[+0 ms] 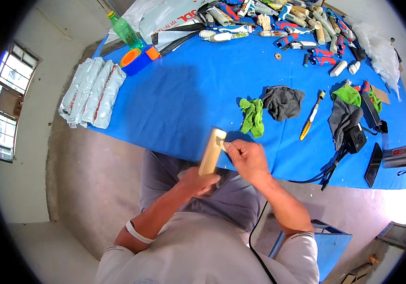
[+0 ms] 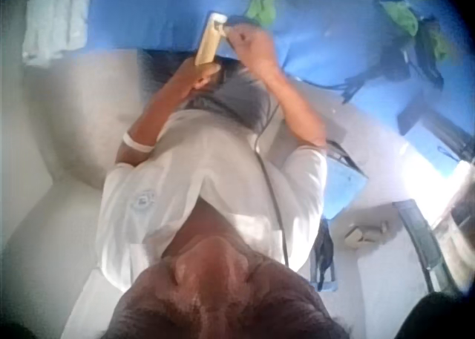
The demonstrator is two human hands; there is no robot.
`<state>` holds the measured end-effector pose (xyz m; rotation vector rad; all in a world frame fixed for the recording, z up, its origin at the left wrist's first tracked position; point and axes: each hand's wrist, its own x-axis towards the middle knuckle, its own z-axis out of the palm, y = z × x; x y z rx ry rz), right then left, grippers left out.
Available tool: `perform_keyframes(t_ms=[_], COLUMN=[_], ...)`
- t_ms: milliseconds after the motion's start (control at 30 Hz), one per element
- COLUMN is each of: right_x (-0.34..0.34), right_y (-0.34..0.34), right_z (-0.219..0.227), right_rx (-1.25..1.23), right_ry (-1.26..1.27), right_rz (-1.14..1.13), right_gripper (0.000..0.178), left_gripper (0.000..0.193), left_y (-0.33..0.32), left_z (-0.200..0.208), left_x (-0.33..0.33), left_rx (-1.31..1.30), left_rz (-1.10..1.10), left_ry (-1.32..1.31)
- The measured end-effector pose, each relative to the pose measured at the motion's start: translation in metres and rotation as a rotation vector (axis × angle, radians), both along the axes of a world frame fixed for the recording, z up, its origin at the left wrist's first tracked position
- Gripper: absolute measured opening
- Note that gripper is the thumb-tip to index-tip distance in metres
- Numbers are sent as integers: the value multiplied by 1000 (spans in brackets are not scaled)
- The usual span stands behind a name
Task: The person holds a cylindrical wooden object and uses a small handheld tool to scrape and shape its surface. After shaping, the person wipes the wooden object with a green cloth to remove debris.
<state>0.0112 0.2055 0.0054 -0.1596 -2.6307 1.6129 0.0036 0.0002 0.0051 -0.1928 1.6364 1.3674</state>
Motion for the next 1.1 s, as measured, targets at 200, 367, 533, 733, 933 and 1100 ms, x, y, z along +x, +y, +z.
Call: perform_keyframes(t_ms=[200,367,533,733,933,1100], right_x=[-4,-3,-4,-1,-3,-1], right_y=[3,-5,-3,2,1,-1], right_z=[-3,-11,-2,-18,-15,-14], right_rx=[-83,-46,13,-20,-80,-218], right_ry=[11,169,74,77,-24,-21], right_rz=[-35,-125,-107,33,42,-27], right_gripper=[28,32,28,32,32,36], left_gripper=[26,26,27,32,33,31], left_y=[10,13,14,11,7,5], left_z=[0,1,2,1,-5,-11], left_x=[0,4,4,3,4,4], left_rx=[-38,31,95,151,217,298], left_rz=[10,63,105,75,70,78], left_ry=[17,16,-3,-47,-18,-13])
